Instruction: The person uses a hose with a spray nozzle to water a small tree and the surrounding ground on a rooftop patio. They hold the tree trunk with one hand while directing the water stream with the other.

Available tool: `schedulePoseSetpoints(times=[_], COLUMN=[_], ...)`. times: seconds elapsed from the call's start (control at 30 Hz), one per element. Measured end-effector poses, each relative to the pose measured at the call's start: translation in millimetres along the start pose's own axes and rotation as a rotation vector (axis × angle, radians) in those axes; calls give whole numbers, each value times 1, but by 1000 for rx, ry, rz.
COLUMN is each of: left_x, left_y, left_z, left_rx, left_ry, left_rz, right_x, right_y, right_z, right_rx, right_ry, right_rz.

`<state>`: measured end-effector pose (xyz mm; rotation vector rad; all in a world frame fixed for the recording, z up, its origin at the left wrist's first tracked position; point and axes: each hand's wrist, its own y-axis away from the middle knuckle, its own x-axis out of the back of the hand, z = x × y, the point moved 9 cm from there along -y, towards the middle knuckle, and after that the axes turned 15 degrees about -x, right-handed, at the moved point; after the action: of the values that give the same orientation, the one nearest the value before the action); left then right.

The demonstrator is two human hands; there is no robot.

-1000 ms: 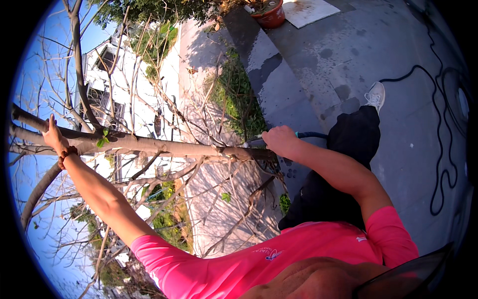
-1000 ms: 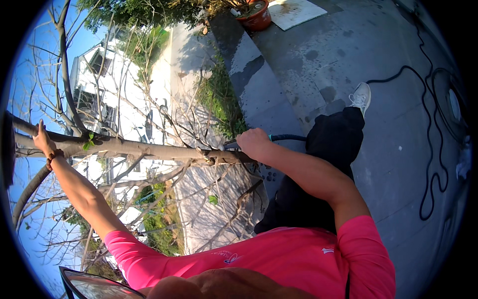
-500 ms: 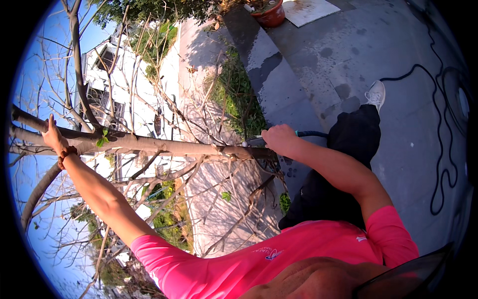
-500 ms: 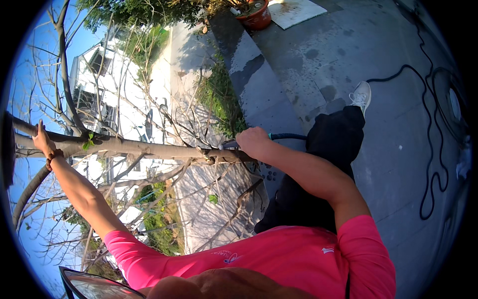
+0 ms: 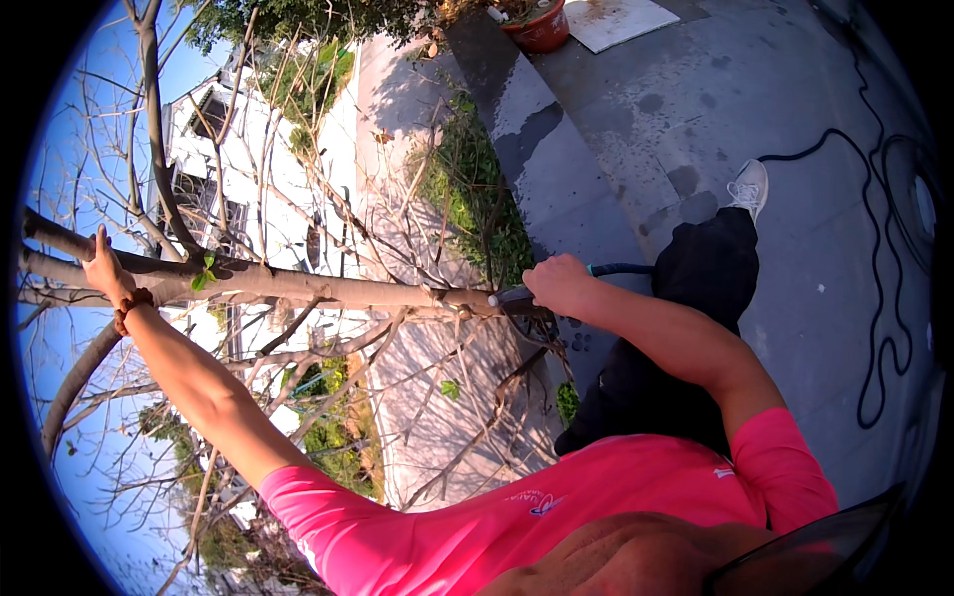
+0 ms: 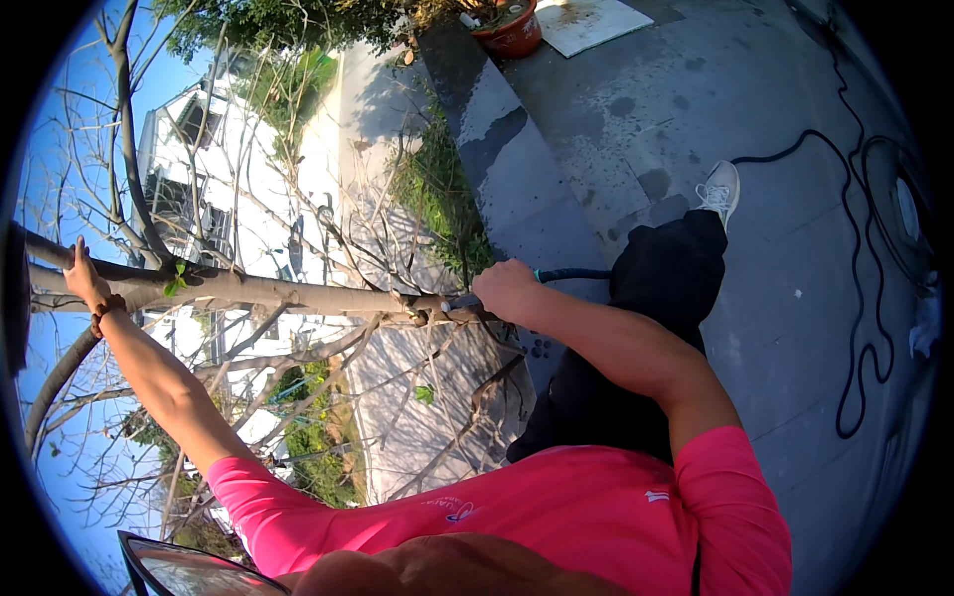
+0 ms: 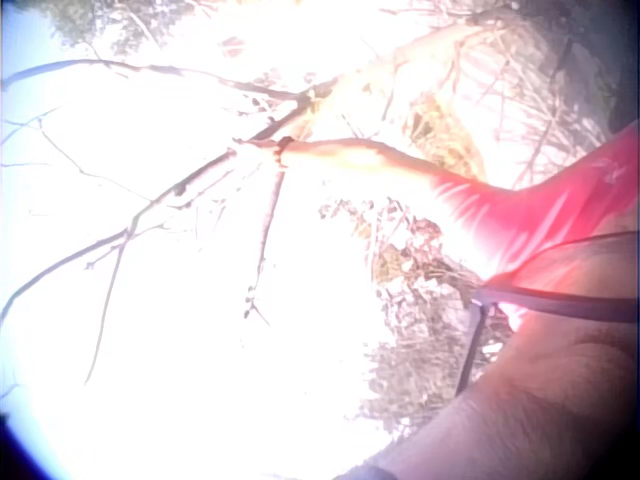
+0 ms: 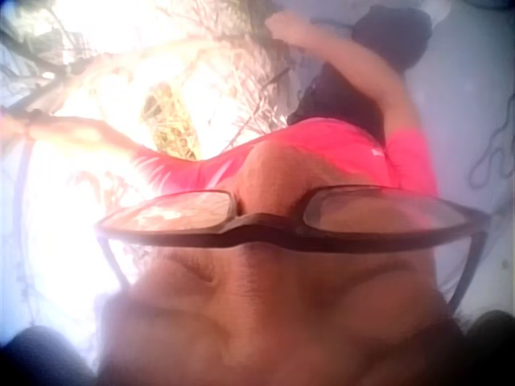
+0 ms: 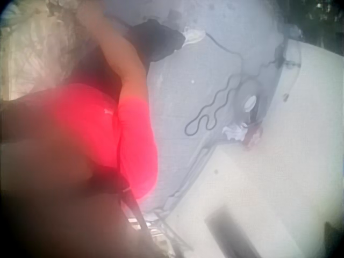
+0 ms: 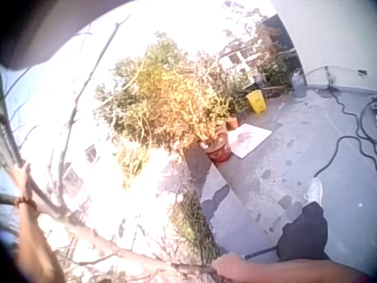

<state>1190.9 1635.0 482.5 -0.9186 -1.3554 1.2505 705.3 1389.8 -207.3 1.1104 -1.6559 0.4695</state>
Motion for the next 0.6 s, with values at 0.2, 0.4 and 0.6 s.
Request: schedulePoseSetpoints(times=[0.2, 0.4, 0.6], left_x=[-4, -1, 0], left_y=[4, 1, -2], left_z=[1, -1, -6], left_rx=[49, -14, -5], left_ry=[1, 16, -31], left_rz=[-11, 18, -1], right_x=[-17, -23, 5], right_y=[10, 11, 0], right_z=[-2, -4, 5], right_rx=[18, 78, -48], right_ry=[99, 90, -49], right_rz=[-236, -213, 44])
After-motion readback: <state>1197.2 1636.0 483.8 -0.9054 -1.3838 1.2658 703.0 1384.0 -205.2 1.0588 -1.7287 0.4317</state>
